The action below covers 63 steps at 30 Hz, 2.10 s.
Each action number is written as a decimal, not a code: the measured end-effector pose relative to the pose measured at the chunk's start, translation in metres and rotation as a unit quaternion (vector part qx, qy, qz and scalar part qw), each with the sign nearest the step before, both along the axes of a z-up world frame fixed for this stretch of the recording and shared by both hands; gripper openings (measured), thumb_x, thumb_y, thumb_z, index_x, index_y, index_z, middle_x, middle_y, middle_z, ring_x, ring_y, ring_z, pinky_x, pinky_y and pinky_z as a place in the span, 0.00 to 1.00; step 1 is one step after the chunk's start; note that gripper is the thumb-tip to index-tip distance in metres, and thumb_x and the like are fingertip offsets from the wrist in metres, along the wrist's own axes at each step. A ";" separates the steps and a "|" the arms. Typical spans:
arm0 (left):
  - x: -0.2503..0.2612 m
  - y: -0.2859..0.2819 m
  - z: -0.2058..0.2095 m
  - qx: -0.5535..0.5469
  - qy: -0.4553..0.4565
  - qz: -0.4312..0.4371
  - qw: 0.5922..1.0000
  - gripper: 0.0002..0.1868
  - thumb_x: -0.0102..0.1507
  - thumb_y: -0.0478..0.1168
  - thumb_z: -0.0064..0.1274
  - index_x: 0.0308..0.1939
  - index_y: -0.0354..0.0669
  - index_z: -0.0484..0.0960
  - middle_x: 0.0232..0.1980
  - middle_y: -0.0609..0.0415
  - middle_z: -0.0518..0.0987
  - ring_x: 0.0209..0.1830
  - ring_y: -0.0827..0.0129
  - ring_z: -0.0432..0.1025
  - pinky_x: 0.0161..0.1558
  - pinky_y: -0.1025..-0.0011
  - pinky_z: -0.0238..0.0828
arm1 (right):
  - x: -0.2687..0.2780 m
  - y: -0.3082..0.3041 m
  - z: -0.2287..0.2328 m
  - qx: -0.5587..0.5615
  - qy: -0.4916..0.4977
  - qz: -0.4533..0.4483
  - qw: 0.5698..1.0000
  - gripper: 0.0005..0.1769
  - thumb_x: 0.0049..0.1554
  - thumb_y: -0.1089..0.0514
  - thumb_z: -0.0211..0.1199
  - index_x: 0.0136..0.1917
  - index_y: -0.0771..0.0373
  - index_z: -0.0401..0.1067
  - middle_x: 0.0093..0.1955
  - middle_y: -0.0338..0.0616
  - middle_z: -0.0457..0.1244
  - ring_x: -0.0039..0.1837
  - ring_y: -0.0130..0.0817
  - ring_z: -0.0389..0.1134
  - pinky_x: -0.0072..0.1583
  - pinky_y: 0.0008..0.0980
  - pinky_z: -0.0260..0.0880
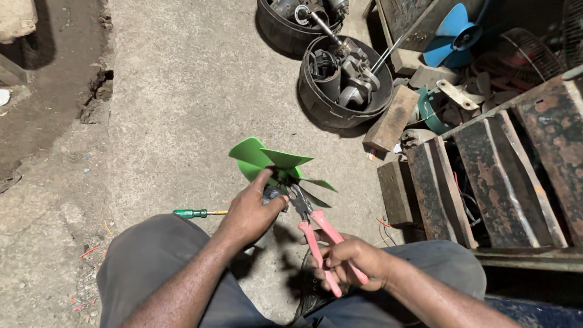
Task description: The person assembles a small motor and fan blades by hand using a screwdriver and pliers.
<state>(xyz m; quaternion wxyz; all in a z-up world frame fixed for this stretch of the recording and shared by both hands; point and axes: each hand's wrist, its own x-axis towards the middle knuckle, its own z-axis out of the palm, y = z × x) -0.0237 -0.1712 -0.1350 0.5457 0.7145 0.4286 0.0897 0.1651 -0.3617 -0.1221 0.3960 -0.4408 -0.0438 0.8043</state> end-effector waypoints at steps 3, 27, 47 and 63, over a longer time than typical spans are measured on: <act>0.000 -0.001 -0.002 -0.021 0.008 -0.004 1.000 0.44 0.55 0.52 0.57 0.75 0.51 0.62 0.61 0.38 0.79 0.65 0.51 0.73 0.65 0.60 0.67 | -0.010 -0.002 0.002 -0.012 0.008 -0.004 1.000 0.44 0.46 0.70 0.51 0.75 0.55 0.51 0.46 0.46 0.64 0.42 0.35 0.67 0.45 0.37 0.74; 0.009 0.000 -0.030 -0.053 -0.082 0.070 0.993 0.45 0.59 0.53 0.57 0.77 0.46 0.54 0.57 0.39 0.81 0.58 0.55 0.78 0.59 0.62 0.71 | -0.034 0.009 -0.019 0.077 -0.642 0.162 0.745 0.20 0.51 0.59 0.58 0.57 0.68 0.68 0.51 0.59 0.65 0.56 0.54 0.70 0.58 0.46 0.69; 0.014 -0.010 -0.012 -0.176 -0.234 0.098 0.951 0.39 0.64 0.43 0.50 0.76 0.50 0.48 0.51 0.45 0.78 0.35 0.64 0.78 0.29 0.66 0.80 | -0.069 0.007 -0.049 0.075 -0.695 0.116 0.705 0.39 0.49 0.68 0.59 0.73 0.67 0.53 0.62 0.60 0.57 0.67 0.53 0.62 0.68 0.46 0.61; 0.009 -0.014 -0.022 -0.078 -0.222 0.134 0.963 0.34 0.69 0.45 0.49 0.76 0.42 0.55 0.46 0.45 0.80 0.41 0.69 0.74 0.43 0.69 0.74 | -0.053 0.011 -0.070 0.068 -0.661 0.083 0.743 0.34 0.49 0.64 0.57 0.68 0.62 0.54 0.59 0.65 0.65 0.61 0.64 0.69 0.61 0.54 0.69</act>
